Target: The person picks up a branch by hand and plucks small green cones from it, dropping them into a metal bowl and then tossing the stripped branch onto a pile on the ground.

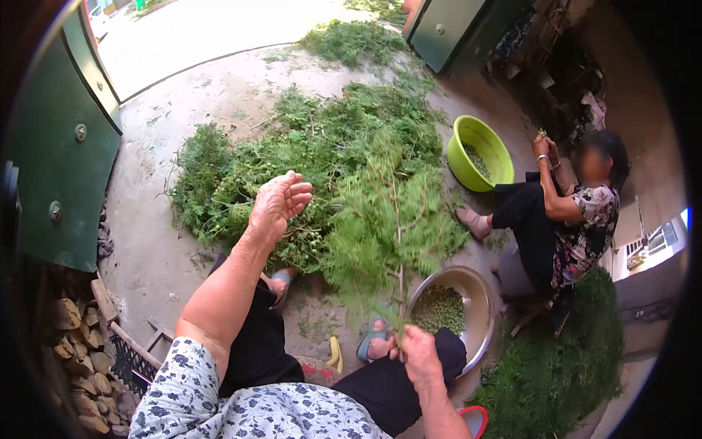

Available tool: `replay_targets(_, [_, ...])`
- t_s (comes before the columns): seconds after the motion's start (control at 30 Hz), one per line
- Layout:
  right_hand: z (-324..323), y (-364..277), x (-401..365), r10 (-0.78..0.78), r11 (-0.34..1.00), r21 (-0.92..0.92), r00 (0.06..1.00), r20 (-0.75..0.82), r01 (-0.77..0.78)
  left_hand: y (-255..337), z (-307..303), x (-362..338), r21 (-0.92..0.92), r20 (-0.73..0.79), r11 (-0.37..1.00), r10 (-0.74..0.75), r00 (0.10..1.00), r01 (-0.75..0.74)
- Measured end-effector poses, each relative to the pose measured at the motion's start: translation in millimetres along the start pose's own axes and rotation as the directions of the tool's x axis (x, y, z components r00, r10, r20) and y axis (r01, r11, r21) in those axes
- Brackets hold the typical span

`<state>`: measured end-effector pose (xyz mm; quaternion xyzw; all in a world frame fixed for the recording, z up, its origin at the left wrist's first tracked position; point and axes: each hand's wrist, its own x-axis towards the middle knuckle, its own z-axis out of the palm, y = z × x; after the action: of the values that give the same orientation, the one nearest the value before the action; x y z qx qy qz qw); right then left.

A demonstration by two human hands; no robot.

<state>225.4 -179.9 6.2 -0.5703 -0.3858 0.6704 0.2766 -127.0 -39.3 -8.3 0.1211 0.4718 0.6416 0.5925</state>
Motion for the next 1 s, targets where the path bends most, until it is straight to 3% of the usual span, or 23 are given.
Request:
replay_targets(0.07, [12,21,-27,0.128,0.966,0.226,0.992,0.002,-0.125,0,-1,0,-0.045,0.004,0.999,-0.009,1.000,0.009])
replay_targets(0.13, [16,52,-45,0.154,0.946,0.289,0.988,-0.002,-0.147,1,-1,-1,-0.071,0.004,0.997,-0.013,1.000,0.013])
replay_targets(0.23, [47,45,-60,0.143,0.982,0.140,0.985,-0.097,-0.129,5,1,-4,-0.149,-0.055,0.988,0.027,0.998,-0.035])
replay_targets(0.33, [49,49,-14,0.046,0.997,0.073,0.996,-0.082,-0.040,8,-2,1,-0.239,-0.159,0.967,0.053,0.986,-0.090])
replay_targets(0.37, [68,13,15,-0.114,0.990,0.074,0.986,-0.126,0.123,11,-4,2,-0.274,-0.221,0.954,0.062,0.973,-0.123])
replay_targets(0.43, [96,-109,100,-0.398,0.917,-0.010,0.917,0.033,0.398,13,-6,0,-0.256,-0.255,0.953,0.093,0.962,-0.160])
replay_targets(0.47, [109,-173,141,-0.594,0.790,-0.091,0.794,0.130,0.606,12,-6,-1,-0.242,-0.230,0.954,0.120,0.966,-0.176])
replay_targets(0.5, [113,-240,189,-0.637,0.771,0.071,0.769,0.060,0.633,14,-6,1,-0.237,-0.211,0.949,0.160,0.964,-0.209])
replay_targets(0.53, [117,-296,215,-0.695,0.717,0.090,0.719,0.016,0.691,12,-6,0,-0.225,-0.189,0.953,0.159,0.969,-0.201])
replay_targets(0.57, [128,-331,224,-0.754,0.656,-0.200,0.631,-0.182,0.727,10,-5,-1,-0.220,-0.188,0.957,0.147,0.971,-0.188])
replay_targets(0.63, [157,-350,223,-0.730,0.667,-0.101,0.621,-0.287,0.738,9,0,1,-0.226,-0.210,0.962,0.105,0.972,-0.152])
replay_targets(0.7, [177,-311,215,-0.792,0.610,0.008,0.610,-0.018,0.792,8,4,5,-0.245,-0.200,0.957,0.104,0.974,-0.153])
replay_targets(0.8, [181,-210,200,-0.770,0.508,-0.419,0.615,0.170,0.752,12,2,9,-0.281,-0.218,0.946,0.102,0.971,-0.163])
replay_targets(0.83, [169,-173,209,-0.727,0.513,-0.455,0.650,0.222,0.728,11,1,9,-0.308,-0.227,0.939,0.086,0.970,-0.156])
replay_targets(0.87, [152,-132,224,-0.677,0.556,-0.458,0.698,0.236,0.694,12,0,9,-0.324,-0.262,0.931,0.081,0.962,-0.166])
replay_targets(0.9, [135,-95,230,-0.517,0.723,-0.447,0.842,0.155,0.527,14,-2,10,-0.335,-0.283,0.925,0.081,0.956,-0.178])
replay_targets(0.93, [128,-68,225,-0.347,0.903,-0.251,0.937,0.051,0.348,16,-3,11,-0.360,-0.297,0.912,0.085,0.951,-0.194])
replay_targets(1.0, [104,-15,227,-0.234,0.948,-0.238,0.970,-0.070,0.212,23,-9,15,-0.389,-0.322,0.896,0.088,0.943,-0.216])
